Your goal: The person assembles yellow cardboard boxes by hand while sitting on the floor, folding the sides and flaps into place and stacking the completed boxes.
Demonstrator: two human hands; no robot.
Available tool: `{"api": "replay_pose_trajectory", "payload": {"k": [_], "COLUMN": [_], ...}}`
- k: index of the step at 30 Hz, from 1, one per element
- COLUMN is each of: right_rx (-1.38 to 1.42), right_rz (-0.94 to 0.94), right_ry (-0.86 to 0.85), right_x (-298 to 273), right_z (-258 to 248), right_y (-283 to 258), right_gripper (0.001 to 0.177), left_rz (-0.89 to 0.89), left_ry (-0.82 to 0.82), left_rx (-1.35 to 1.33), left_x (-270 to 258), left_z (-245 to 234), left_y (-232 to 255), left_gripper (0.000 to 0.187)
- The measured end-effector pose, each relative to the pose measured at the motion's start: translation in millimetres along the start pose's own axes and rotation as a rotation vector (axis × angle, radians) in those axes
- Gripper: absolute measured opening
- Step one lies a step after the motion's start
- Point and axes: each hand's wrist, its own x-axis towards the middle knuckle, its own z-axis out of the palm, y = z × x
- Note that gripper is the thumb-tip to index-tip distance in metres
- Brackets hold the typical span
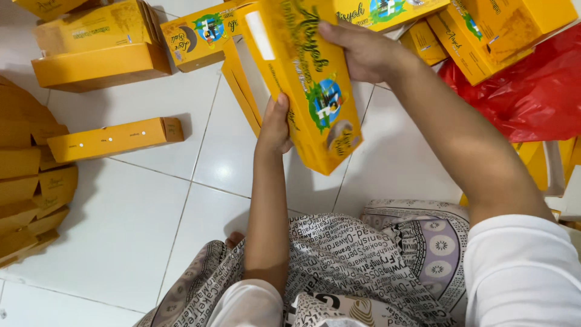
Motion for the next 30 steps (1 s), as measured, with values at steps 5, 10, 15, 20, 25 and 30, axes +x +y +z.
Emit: {"api": "replay_pose_trajectory", "payload": {"k": [5, 10, 15, 20, 25, 30], "right_rx": [-1.227, -1.214, -0.909, -0.583, -1.027, -1.041], "right_rz": [-0.468, -0.413, -0.399, -0.263, -0.477, -0.557], "right_ry": [0.359, 0.182, 0.209, 0.248, 0.492, 0.611], "right_x": [8.9, 3.9, 0.6, 1.2, 10.0, 1.6], "right_z": [48.6, 73.5, 64.3, 41.6, 37.8, 22.8], "right_y": [8.2, 2.7, -8.5, -12.1, -0.4, -10.2], "right_gripper": [0.052, 0.079, 0.047, 0.051, 0.062, 0.054], "left_rz": [0.175, -0.092, 0.453, 0.577, 0.46, 0.262], "left_ry": [0.41, 0.398, 0.4, 0.251, 0.374, 0.181], "left_rx": [0.357, 0.066, 0.256, 0.301, 0.529, -0.365], "left_x": [-1.3, -0.7, 0.2, -7.8, -10.0, -11.4], "left_z": [42.2, 37.8, 15.9, 18.5, 37.5, -14.4], "left_y": [12.1, 17.0, 21.5, 37.0, 46.9, 24.5], "left_gripper": [0.074, 0.084, 0.097, 0.102, 0.117, 0.044]}}
